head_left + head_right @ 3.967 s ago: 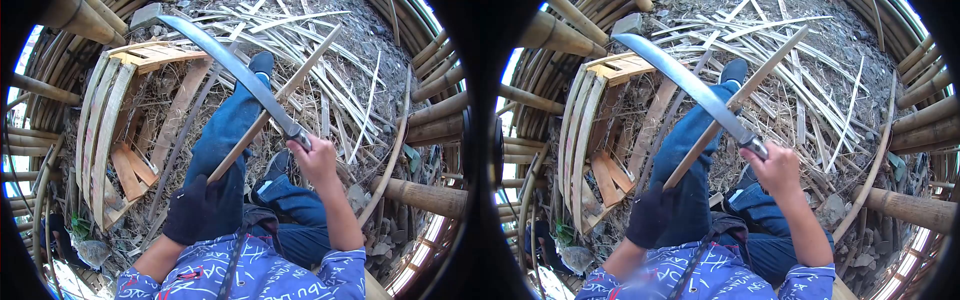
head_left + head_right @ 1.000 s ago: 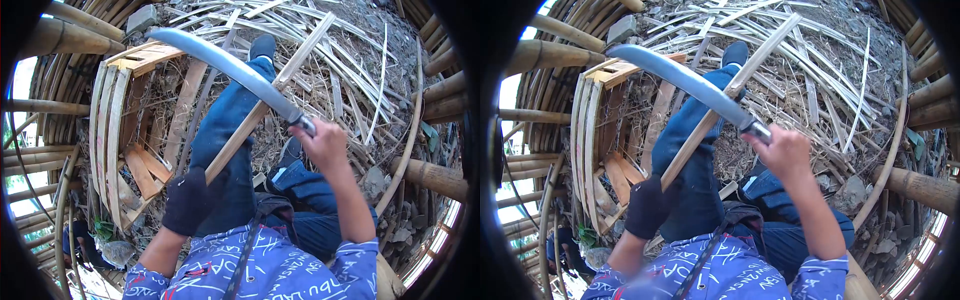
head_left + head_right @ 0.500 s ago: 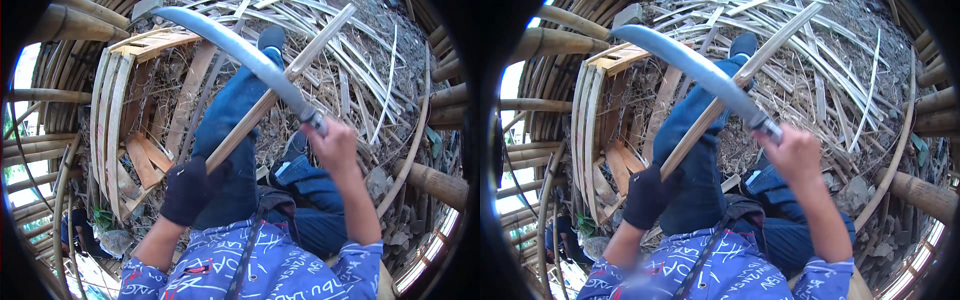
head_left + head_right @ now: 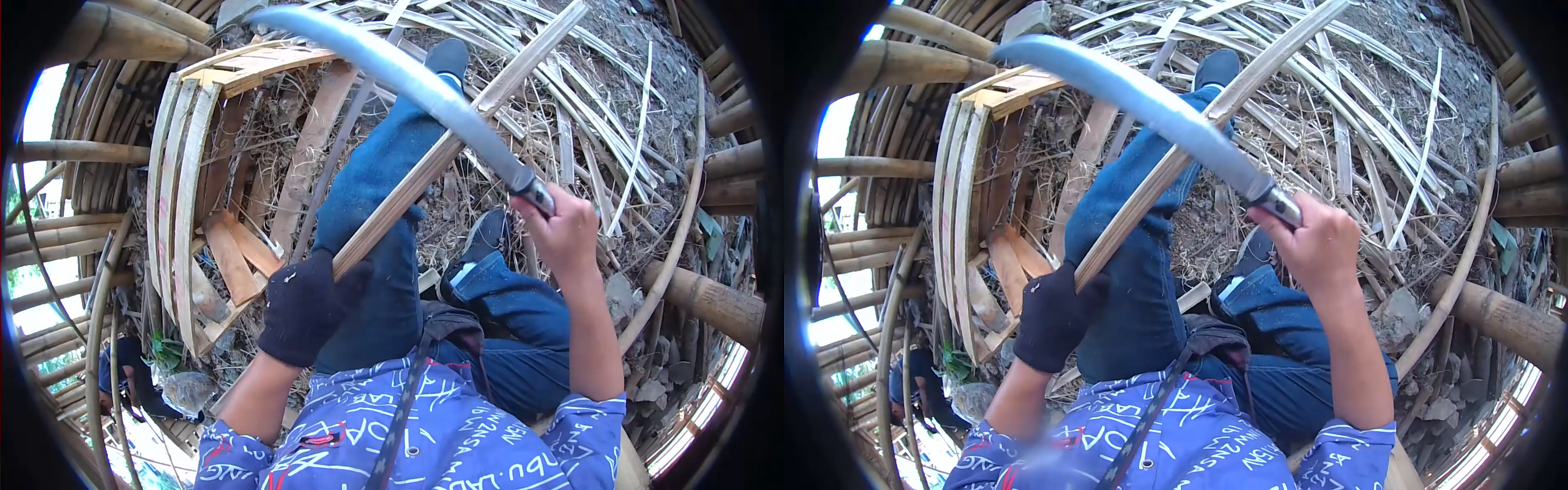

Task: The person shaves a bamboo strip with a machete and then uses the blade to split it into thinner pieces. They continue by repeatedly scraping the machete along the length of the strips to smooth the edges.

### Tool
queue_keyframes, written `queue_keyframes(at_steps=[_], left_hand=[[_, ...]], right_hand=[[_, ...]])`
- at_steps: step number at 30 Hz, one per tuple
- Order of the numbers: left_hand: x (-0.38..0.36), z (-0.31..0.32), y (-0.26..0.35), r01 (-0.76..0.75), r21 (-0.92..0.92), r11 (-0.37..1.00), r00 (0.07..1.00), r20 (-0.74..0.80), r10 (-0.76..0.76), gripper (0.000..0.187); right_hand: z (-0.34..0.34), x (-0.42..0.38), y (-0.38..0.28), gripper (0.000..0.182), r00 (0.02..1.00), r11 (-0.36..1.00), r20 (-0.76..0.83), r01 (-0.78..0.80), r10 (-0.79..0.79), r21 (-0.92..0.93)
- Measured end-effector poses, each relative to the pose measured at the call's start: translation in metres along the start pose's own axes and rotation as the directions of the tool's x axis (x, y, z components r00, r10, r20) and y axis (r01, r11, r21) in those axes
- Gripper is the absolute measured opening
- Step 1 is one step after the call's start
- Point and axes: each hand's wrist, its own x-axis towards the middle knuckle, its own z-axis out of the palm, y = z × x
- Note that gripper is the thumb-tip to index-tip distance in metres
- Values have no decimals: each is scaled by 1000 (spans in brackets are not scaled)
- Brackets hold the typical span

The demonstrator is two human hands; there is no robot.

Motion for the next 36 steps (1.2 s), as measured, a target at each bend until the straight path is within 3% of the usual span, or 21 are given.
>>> queue_keyframes(at_steps=[4,6,7,10,12,14,15,18,19,23,25,29,30,31,32,36], left_hand=[[-2,5,-5,-33,-24,999,999,-29,33,37],[-1,5,-7,-61,-26,998,998,-29,60,37],[-1,5,-9,-75,-25,997,997,-33,75,37],[0,-3,1,-13,53,999,1000,-3,13,38],[1,0,-2,-28,15,999,999,-36,29,39],[-1,3,-6,-48,-19,999,998,-44,47,39],[-1,4,-8,-55,-27,998,997,-57,53,40],[1,-2,2,-59,7,998,997,-40,59,40],[1,-5,5,-49,60,997,998,-29,51,39],[0,-7,-6,-130,-51,990,991,-36,129,35],[-4,-5,-14,-59,-231,971,995,69,77,35],[-17,-21,-20,63,-375,925,977,214,20,30],[-22,-35,-14,288,-417,862,903,417,-99,30],[-26,-45,-12,502,-407,763,773,606,-185,30],[-31,-48,-16,505,-403,763,776,599,-197,30],[-41,-38,-27,284,-406,869,881,469,-69,29]], right_hand=[[1,-2,-17,57,996,981,18,-87,85,174],[4,-5,-18,57,993,985,-37,112,-108,134],[1,0,-12,57,990,991,-62,127,-125,41],[1,17,7,57,982,977,0,-188,189,101],[-3,14,-9,55,977,965,3,-211,214,157],[-2,0,-24,54,989,917,80,-143,122,373],[3,-3,-19,52,999,952,21,26,-35,305],[3,3,-2,52,989,975,116,-117,96,191],[5,4,8,51,983,960,146,-141,108,243],[6,-13,0,51,986,955,93,-158,139,250],[9,-18,-7,52,983,925,101,-182,156,334],[21,-29,-14,55,973,871,130,-229,190,435],[24,-32,-14,55,969,866,145,-243,199,437],[26,-33,-15,56,968,856,143,-251,208,451],[27,-35,-14,56,970,853,142,-243,199,461],[36,-40,-12,56,969,822,145,-245,198,514]])
